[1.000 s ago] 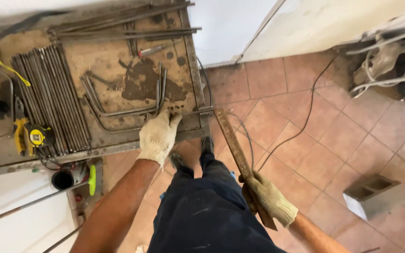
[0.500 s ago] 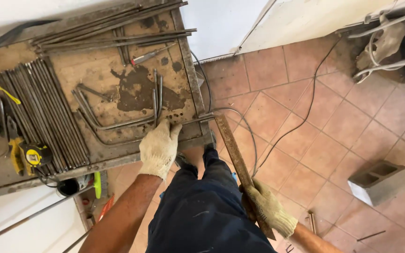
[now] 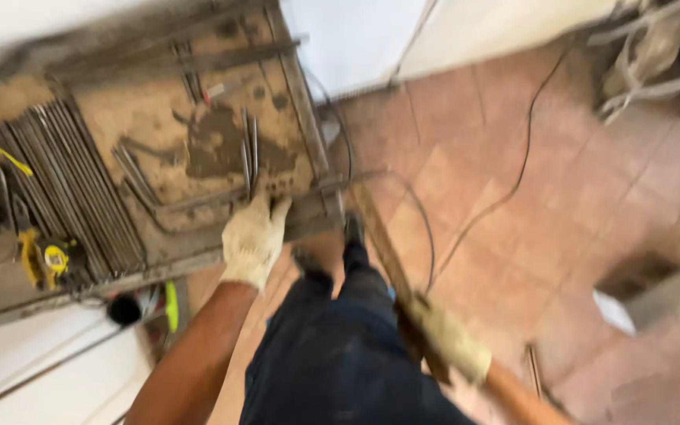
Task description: Measuring and bending metal rods into U-shapes using a manual jig and lever on a workbench
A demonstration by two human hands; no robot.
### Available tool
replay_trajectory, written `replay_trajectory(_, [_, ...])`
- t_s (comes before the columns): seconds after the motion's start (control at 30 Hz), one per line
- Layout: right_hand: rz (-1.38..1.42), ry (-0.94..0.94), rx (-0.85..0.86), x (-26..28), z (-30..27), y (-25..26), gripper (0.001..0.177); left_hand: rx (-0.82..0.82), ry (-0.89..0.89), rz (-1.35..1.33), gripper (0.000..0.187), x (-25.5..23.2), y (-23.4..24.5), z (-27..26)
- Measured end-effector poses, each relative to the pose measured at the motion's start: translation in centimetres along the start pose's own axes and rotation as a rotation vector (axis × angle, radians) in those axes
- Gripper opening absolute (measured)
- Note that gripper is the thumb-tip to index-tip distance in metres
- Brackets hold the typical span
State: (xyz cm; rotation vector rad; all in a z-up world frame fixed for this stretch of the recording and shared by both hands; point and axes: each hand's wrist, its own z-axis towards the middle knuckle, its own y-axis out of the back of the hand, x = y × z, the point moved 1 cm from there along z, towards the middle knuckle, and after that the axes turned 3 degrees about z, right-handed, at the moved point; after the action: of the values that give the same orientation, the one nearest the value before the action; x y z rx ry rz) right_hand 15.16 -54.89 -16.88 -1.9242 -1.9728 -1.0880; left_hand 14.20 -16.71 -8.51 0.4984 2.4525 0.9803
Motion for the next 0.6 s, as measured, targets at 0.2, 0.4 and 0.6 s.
replay_trajectory(0.2, [0.963, -0.516, -0.193, -8.6, -8.4, -2.3, 0.021, -0.082, -0.072, -0.052, 0.072, 0.3, 0.3, -0.4])
replay_trajectory(0.4, [0.129, -0.134, -0.341, -1.5, -6.3, 11.7, 0.022, -0.093, -0.106, -0.312, 0.042, 2.2, 0.7, -2.2])
replay_trajectory(0.6, [-0.231, 0.272, -0.447, 12.1, 8.3, 17.2, 0.052, -0.015, -0.223, 0.184, 0.067, 3.4, 3.9, -8.3])
